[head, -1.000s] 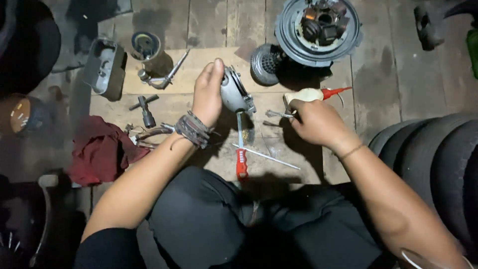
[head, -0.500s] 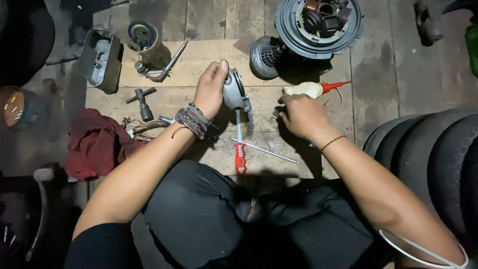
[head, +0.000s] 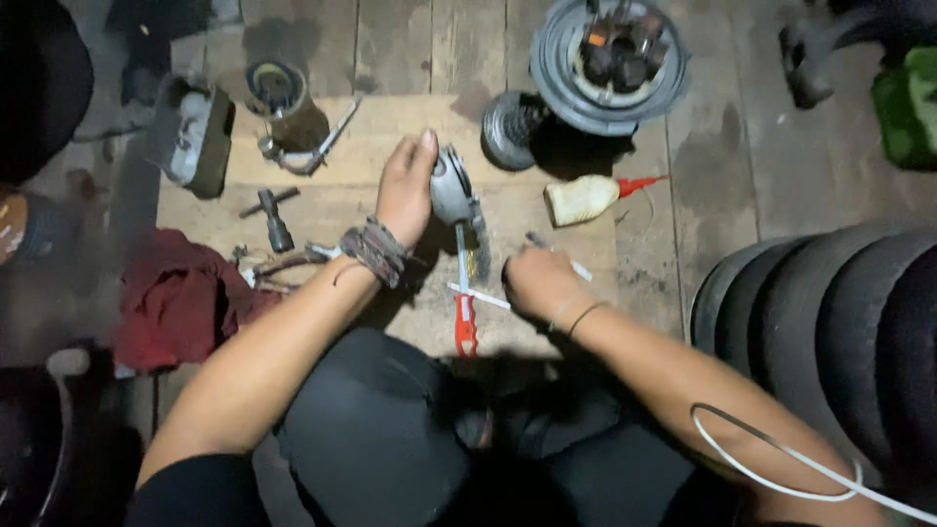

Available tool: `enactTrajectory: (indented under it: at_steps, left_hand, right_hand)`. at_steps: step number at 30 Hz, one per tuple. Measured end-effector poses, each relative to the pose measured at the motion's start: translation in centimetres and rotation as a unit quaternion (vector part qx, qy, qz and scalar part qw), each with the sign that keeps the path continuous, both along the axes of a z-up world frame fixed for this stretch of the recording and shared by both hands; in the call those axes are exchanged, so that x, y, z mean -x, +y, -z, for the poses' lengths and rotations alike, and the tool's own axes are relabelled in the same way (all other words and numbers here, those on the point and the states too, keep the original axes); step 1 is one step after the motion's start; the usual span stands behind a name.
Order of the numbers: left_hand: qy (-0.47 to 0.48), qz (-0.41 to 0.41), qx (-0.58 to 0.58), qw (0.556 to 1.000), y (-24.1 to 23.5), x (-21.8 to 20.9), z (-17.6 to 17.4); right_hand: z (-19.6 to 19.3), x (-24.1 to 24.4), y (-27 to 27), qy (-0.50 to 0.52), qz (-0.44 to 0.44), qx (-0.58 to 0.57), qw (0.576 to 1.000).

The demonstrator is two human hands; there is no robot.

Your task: Cleaning a small metal carburetor component using a pick tool and a cleaning cloth to remove debris from small orifices.

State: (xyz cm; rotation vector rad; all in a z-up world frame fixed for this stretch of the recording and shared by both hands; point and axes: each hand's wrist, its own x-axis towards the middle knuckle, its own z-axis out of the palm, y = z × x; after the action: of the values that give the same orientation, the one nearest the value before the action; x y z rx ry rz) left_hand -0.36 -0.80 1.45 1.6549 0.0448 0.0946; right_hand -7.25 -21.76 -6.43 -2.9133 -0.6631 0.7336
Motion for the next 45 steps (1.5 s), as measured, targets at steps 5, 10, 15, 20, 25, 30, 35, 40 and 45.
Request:
enactTrajectory:
  at_steps: [5, 10, 15, 20, 25, 30, 35, 40, 45]
  left_hand:
    - [0.004, 0.015, -0.020, 1.000, 0.1, -0.2, 0.1]
    - [-0.003, 0.028, -0.011, 1.000, 0.0, 0.3, 0.4]
    - [-0.051, 0.031, 0.000, 0.998, 0.1, 1.1, -1.4]
    - [-0.068, -0.030, 0.083, 0.994, 0.8, 0.9, -1.9]
    - [-0.050, -0.092, 0.176, 0.979, -0.3, 2.8, -8.3]
    - [0.076, -0.053, 0.437, 0.895, -0.4, 1.2, -6.2]
    - [0.116, -0.048, 0.437, 0.891, -1.4, 1.3, -5.6]
    - [0.125, -0.034, 0.426, 0.895, -2.3, 1.3, -4.7]
    - [0.112, 0.009, 0.427, 0.897, -2.8, 1.6, -4.3]
  right_hand:
    - [1.0, -0.2, 0.1, 0.005, 0.046, -0.028, 0.999]
    - [-1.9, 0.5, 0.6, 0.033, 0.086, -0.034, 0.995]
    - [-7.4, 0.4, 0.2, 0.032, 0.127, -0.059, 0.990]
    - [-13.7, 0.4, -2.0, 0.028, 0.169, -0.055, 0.984]
    - [-17.6, 0.3, -5.1, 0.073, 0.213, -0.215, 0.950]
    - [-18.0, 0.1, -5.7, 0.063, 0.236, -0.506, 0.827]
    - [-17.2, 1.0, -5.0, -0.073, 0.164, -0.522, 0.834]
    - [-16.3, 0.9, -4.6, -0.179, 0.066, -0.513, 0.837]
    - [-18.5, 1.6, -4.0, -0.181, 0.073, -0.477, 0.857]
